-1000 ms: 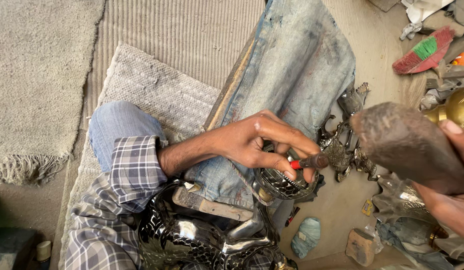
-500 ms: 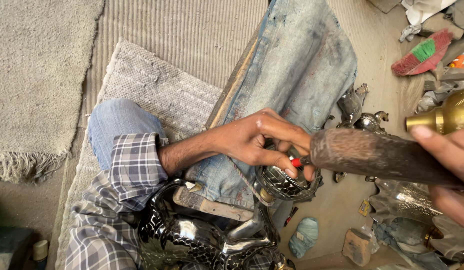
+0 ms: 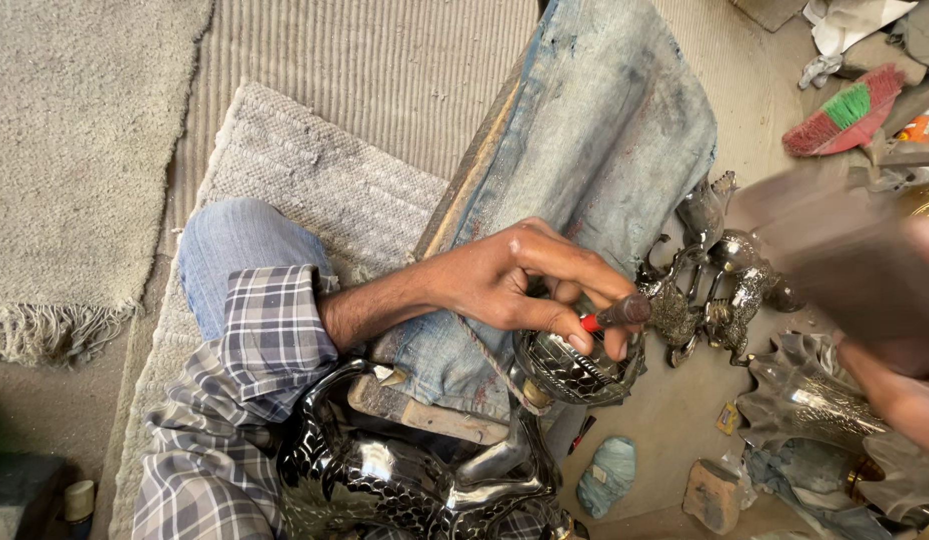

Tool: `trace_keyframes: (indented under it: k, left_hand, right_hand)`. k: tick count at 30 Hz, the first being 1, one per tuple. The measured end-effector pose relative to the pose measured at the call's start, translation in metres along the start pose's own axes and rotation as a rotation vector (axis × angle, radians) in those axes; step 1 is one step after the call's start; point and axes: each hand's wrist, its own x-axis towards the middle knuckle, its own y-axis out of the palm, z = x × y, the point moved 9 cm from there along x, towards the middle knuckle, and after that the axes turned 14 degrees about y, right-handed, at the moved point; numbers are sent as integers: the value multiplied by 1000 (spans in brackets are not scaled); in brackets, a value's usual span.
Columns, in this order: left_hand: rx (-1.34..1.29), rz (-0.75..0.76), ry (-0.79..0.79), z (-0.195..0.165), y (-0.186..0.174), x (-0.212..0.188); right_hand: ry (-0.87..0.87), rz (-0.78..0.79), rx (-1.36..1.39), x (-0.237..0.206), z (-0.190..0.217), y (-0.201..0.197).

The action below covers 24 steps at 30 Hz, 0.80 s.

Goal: The person uses a hammer and a red-handled punch to engrave patterns into a small silver-colored metal sphere. They repeatedly strike the punch against the sphere's surface, repositioning the tool to create a series of indentations.

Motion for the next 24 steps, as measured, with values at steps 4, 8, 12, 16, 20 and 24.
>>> trace_keyframes:
  k: [4,8,12,16,20,24]
  left_hand:
    - [3,-25,63,-14,-3,5]
    - [-42,-3,4,-14,-1,7]
    - [-169,6,-5,-9,2,7]
    - [-136,10,45,-8,-1,4]
    - [-48,-9,50,-4,-4,-2]
    - [-86,-3,-1,0,-1,-6]
  right_hand:
    - [-179,-27,-40,-6,5,1]
    - [-193,7,-66,-3,6,-3]
    - [-222,10,-73,2,18,-8]
    - [-228,41,-96,1,24,-11]
    - [-272,48,-116,1,27,-13]
    - [-290,64,-124,3,27,-12]
